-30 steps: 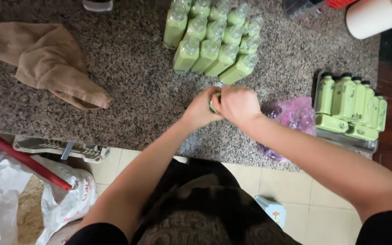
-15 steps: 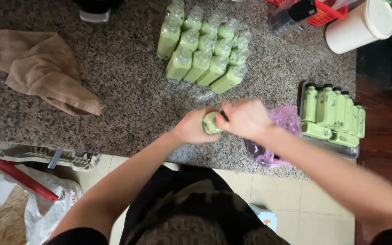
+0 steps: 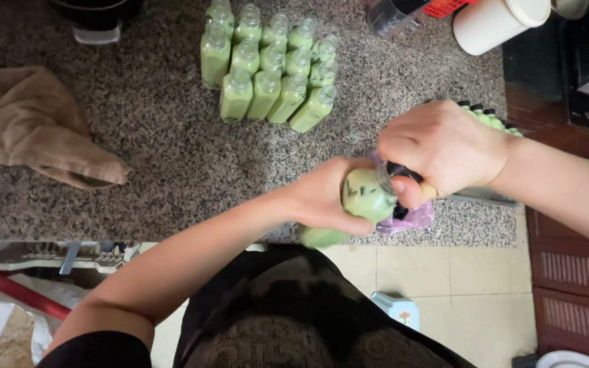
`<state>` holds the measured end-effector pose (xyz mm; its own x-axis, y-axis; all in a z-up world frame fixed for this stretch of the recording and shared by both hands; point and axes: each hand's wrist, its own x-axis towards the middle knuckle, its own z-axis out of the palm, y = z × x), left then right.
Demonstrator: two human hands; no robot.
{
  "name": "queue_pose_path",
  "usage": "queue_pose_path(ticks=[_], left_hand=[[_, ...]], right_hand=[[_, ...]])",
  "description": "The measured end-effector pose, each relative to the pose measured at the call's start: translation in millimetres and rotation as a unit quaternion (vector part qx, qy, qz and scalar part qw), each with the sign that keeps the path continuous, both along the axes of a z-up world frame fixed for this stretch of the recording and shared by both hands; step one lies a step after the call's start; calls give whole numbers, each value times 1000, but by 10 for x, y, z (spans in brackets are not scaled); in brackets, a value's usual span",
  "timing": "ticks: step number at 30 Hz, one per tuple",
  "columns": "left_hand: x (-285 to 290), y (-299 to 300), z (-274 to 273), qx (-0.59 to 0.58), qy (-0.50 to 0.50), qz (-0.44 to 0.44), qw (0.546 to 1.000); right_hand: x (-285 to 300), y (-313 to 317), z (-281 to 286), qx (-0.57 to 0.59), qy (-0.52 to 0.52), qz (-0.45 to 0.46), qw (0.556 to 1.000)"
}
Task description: Tightening caps on plastic bottles filled with green liquid and placing them onto a metal tray.
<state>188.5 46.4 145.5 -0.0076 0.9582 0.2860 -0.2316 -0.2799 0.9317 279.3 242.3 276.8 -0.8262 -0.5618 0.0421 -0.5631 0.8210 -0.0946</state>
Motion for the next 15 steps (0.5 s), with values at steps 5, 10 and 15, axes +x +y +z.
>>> queue_pose_path(ticks=[5, 10, 15], left_hand=[[-122, -3, 257, -77, 159, 105, 979], [-81, 91, 284, -117, 287, 227, 923], [-291, 253, 234, -50, 252, 140, 956]], right_hand=[[129, -30, 39, 100, -16, -148, 984], [141, -79, 81, 187, -70, -284, 938], [151, -120, 147, 165, 14, -202, 965]])
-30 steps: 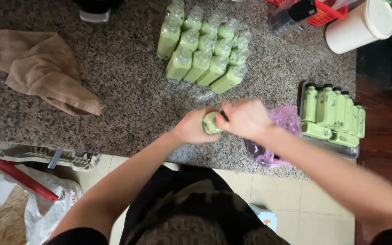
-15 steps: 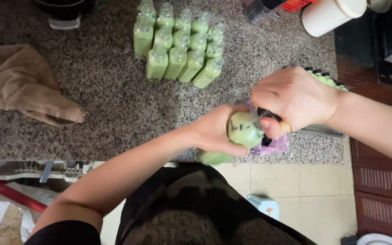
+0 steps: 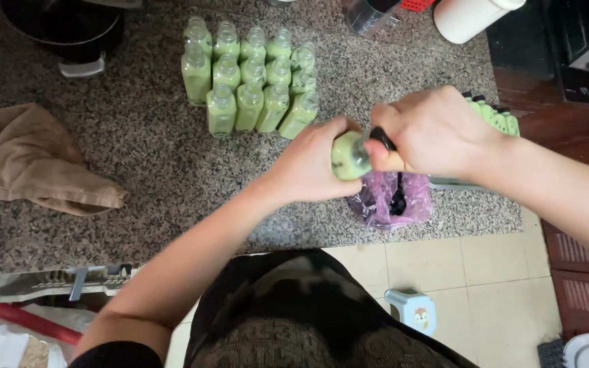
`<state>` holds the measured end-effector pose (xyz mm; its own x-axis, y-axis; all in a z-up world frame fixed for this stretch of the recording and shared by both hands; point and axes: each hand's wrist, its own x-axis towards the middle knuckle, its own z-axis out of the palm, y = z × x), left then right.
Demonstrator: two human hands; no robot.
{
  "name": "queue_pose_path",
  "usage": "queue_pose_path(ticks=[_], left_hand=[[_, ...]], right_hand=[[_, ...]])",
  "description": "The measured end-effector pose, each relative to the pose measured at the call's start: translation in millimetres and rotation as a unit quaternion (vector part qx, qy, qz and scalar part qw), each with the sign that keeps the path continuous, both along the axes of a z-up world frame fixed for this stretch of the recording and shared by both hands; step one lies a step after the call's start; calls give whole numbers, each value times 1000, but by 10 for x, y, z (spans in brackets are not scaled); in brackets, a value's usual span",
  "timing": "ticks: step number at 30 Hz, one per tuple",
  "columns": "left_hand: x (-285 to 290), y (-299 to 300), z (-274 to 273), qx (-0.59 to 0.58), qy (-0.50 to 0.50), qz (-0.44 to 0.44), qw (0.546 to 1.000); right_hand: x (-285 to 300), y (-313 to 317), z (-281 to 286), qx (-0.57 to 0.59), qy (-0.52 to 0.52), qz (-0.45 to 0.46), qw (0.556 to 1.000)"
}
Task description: Tightening caps on plastic bottles filled with green liquid and placing them onto a metal tray.
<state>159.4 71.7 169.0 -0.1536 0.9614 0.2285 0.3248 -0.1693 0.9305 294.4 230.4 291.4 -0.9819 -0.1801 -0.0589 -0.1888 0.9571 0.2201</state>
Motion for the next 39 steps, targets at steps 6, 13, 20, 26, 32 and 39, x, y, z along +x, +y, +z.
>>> queue_pose_path(ticks=[6, 13, 20, 26, 32, 39], left_hand=[[-22, 91, 40, -41, -161, -284, 944], [135, 97, 59, -16, -261, -391, 883], [291, 50, 377, -45, -86, -45, 994], [398, 191, 269, -4, 33, 106, 994], [315, 278, 277, -71, -51, -19, 996], [299, 317, 352, -104, -144, -276, 945]], right_hand=[[-80, -63, 319, -93, -22, 160, 982], [16, 13, 298, -104, 29, 277, 955], [246, 110, 105, 11, 38, 33, 999], [276, -81, 94, 181, 63, -107, 976], [246, 43, 191, 164, 2, -49, 985], [337, 192, 407, 27, -46, 188, 981]])
